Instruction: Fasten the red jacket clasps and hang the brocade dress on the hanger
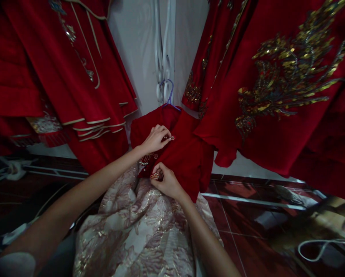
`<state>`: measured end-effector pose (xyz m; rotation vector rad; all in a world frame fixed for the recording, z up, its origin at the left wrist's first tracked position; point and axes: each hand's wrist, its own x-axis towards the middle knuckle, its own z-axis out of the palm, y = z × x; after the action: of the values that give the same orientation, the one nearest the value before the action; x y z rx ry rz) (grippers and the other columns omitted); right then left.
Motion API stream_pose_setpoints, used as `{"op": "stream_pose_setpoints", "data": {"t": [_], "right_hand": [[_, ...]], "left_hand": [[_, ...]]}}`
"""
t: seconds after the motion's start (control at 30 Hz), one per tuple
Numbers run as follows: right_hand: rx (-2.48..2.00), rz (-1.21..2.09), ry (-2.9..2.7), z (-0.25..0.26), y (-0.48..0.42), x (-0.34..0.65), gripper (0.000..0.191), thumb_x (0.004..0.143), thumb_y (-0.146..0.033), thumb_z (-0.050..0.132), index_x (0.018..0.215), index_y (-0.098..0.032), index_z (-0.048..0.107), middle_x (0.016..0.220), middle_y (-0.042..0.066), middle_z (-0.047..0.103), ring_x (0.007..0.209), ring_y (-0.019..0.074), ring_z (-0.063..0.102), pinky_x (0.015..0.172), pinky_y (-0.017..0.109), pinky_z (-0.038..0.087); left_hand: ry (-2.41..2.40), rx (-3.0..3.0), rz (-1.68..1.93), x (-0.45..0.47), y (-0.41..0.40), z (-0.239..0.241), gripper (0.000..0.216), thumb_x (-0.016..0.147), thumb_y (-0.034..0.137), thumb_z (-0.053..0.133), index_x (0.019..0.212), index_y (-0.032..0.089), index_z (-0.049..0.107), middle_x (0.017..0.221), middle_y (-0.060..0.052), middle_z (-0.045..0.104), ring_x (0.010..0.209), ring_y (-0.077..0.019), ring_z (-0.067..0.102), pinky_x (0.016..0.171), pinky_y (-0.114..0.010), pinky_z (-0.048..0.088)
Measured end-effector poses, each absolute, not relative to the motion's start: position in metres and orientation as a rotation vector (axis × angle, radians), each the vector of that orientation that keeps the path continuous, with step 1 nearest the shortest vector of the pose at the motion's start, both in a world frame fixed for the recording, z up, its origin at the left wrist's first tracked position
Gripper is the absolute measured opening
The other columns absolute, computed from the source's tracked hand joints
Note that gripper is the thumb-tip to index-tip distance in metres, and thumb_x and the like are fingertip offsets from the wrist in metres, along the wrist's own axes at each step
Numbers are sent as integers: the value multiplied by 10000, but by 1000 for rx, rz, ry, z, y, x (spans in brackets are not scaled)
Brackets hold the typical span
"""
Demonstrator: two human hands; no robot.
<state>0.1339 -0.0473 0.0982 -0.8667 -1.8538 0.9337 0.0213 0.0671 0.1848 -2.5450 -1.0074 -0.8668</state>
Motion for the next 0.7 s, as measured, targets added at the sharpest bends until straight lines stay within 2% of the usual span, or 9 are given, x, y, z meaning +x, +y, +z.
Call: {"op": "stream_pose_setpoints", "data": {"t": [0.13, 0.2, 0.27, 0.33, 0.4, 0.5, 0.6, 0.7], "right_hand": [[-853, 1153, -2128, 113, -54, 155, 375, 711, -277, 674, 1048, -207, 524, 1034, 31, 542, 934, 149, 533, 859, 326, 450], [-816, 1258, -2224, 128, -57, 166, 458, 711, -343, 691, 1127, -237, 534, 1169, 45, 510, 1079, 173, 505, 964, 374, 413], [-817, 1223, -2186, 145, -54, 174, 449, 744, -381, 661, 1157, -259, 535, 1227, 44, 492, 1156, 178, 472, 1030, 402, 362], [-873, 1052, -2041, 164, -42, 177, 425, 749, -397, 653, 1137, -257, 552, 1233, 49, 501, 1184, 185, 456, 1061, 421, 324], [-914, 854, -1808, 183, -22, 173, 405, 733, -403, 660, 1092, -236, 573, 1217, 61, 522, 1188, 196, 455, 1062, 419, 318], [-836, 768, -1498, 206, 10, 156, 399, 781, -424, 570, 1121, -214, 559, 1205, 74, 549, 1163, 190, 489, 1041, 389, 340], [-1000, 851, -1445, 212, 34, 137, 591, 785, -533, 505, 1233, -148, 487, 1280, 138, 512, 1234, 241, 435, 1039, 415, 329], [-1446, 525, -1377, 200, 49, 131, 906, 717, -599, 561, 1356, -6, 314, 1402, 277, 318, 1335, 358, 248, 1067, 512, 212]], "left_hand": [[-711, -2485, -731, 17, 68, 190, 176, 903, 214, 382, 897, 162, 550, 836, -35, 592, 948, -178, 516, 1082, -500, 226], [-621, -2426, -658, 16, 70, 193, 219, 916, 181, 324, 884, 155, 539, 772, -24, 590, 890, -159, 542, 1123, -492, 163], [-611, -2368, -636, 15, 73, 195, 246, 926, 174, 287, 894, 150, 530, 739, -18, 592, 836, -150, 563, 1134, -485, 157], [-656, -2352, -621, 15, 75, 197, 249, 932, 188, 276, 929, 137, 519, 720, -15, 600, 790, -144, 586, 1126, -474, 196], [-728, -2404, -530, 16, 73, 200, 254, 934, 215, 288, 1000, 109, 510, 733, -32, 628, 766, -146, 613, 1066, -435, 317], [-918, -2466, -266, 15, 61, 208, 327, 927, 246, 309, 1109, 64, 510, 785, -106, 678, 766, -191, 651, 843, -369, 479], [-1186, -2422, 33, 11, 50, 218, 306, 879, 162, 365, 1031, 57, 609, 894, -186, 690, 878, -258, 655, 767, -357, 483], [-1515, -2369, 115, 2, 56, 227, 277, 798, 79, 437, 945, 33, 667, 1013, -238, 663, 1026, -324, 601, 830, -412, 451]]}}
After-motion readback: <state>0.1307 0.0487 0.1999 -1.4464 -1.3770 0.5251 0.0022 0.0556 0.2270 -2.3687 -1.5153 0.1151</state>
